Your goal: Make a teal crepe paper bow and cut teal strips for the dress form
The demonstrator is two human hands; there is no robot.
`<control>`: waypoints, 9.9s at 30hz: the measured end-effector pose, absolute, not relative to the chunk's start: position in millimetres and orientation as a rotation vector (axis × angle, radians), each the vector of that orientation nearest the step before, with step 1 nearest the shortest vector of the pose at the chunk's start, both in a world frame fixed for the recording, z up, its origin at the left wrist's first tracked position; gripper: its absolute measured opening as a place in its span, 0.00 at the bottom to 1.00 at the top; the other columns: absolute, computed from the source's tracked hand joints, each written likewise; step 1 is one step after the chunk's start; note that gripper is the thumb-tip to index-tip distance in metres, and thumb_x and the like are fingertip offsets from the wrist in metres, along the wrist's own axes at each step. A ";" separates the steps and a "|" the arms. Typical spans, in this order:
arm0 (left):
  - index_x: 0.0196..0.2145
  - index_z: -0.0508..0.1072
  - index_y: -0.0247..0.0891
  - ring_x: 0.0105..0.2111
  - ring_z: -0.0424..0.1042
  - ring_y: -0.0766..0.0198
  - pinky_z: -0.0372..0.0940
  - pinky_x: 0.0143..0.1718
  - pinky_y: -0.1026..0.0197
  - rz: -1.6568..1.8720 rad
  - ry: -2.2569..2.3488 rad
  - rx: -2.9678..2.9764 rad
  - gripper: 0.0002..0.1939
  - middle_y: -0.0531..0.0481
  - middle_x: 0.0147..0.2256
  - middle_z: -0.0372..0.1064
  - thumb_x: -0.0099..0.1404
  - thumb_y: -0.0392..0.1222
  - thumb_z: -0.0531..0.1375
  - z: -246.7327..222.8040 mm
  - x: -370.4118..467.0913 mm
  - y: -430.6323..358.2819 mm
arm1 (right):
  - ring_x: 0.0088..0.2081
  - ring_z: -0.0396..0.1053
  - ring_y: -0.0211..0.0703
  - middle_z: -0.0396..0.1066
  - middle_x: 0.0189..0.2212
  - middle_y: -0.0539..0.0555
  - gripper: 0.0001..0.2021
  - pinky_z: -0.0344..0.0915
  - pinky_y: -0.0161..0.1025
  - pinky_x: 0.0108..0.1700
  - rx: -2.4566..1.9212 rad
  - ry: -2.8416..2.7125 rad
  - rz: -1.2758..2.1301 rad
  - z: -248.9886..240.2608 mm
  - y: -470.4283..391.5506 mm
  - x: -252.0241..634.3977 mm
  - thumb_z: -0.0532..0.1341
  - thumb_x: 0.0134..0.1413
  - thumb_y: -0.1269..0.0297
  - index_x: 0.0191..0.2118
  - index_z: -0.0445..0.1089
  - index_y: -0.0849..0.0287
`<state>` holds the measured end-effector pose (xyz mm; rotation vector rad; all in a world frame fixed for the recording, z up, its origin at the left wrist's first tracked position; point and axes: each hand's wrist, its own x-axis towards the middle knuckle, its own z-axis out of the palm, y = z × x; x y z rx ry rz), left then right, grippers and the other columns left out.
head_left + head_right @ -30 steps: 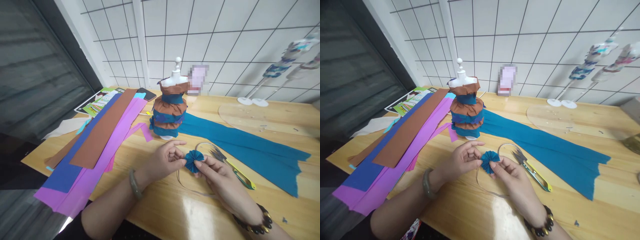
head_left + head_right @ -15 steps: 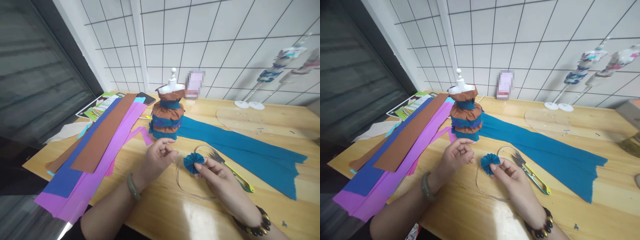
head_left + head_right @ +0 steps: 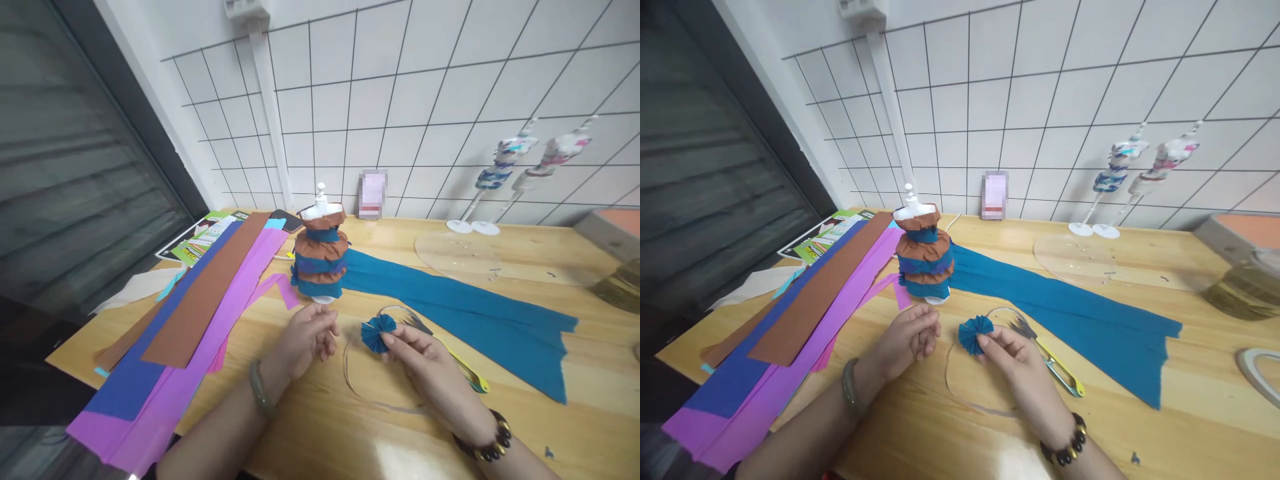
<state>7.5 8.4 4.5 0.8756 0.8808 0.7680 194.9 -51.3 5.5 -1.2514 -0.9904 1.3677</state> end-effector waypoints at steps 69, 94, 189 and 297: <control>0.19 0.58 0.35 0.10 0.50 0.76 0.38 0.14 0.67 0.860 0.608 0.607 0.06 0.58 0.13 0.55 0.50 0.36 0.53 -3.1 5.0 22.0 | 0.23 0.63 0.28 0.70 0.23 0.49 0.04 0.65 0.26 0.27 -0.776 -0.236 1.734 8.6 -11.3 117.2 0.67 0.43 0.70 0.28 0.73 0.65; 0.17 0.53 0.37 0.11 0.46 0.77 0.41 0.15 0.66 1.050 0.803 0.941 0.22 0.62 0.11 0.47 0.51 0.51 0.62 -16.3 13.9 24.2 | 0.21 0.62 0.29 0.67 0.18 0.47 0.06 0.62 0.27 0.24 -0.749 -0.326 1.711 10.0 -10.8 112.5 0.68 0.40 0.66 0.24 0.73 0.62; 0.21 0.51 0.38 0.13 0.47 0.78 0.39 0.17 0.67 1.035 0.633 0.696 0.21 0.62 0.14 0.48 0.54 0.44 0.63 -6.4 10.5 18.0 | 0.22 0.63 0.27 0.71 0.34 0.48 0.15 0.64 0.26 0.23 -0.931 -0.513 1.509 9.2 -4.6 144.8 0.67 0.43 0.64 0.41 0.70 0.57; 0.24 0.53 0.38 0.14 0.45 0.79 0.34 0.17 0.68 0.695 0.651 0.649 0.22 0.63 0.16 0.47 0.42 0.38 0.67 -0.6 -3.6 19.2 | 0.34 0.71 0.43 0.73 0.31 0.53 0.11 0.67 0.39 0.37 -1.306 -1.678 0.420 164.3 43.1 131.2 0.57 0.53 0.56 0.34 0.71 0.56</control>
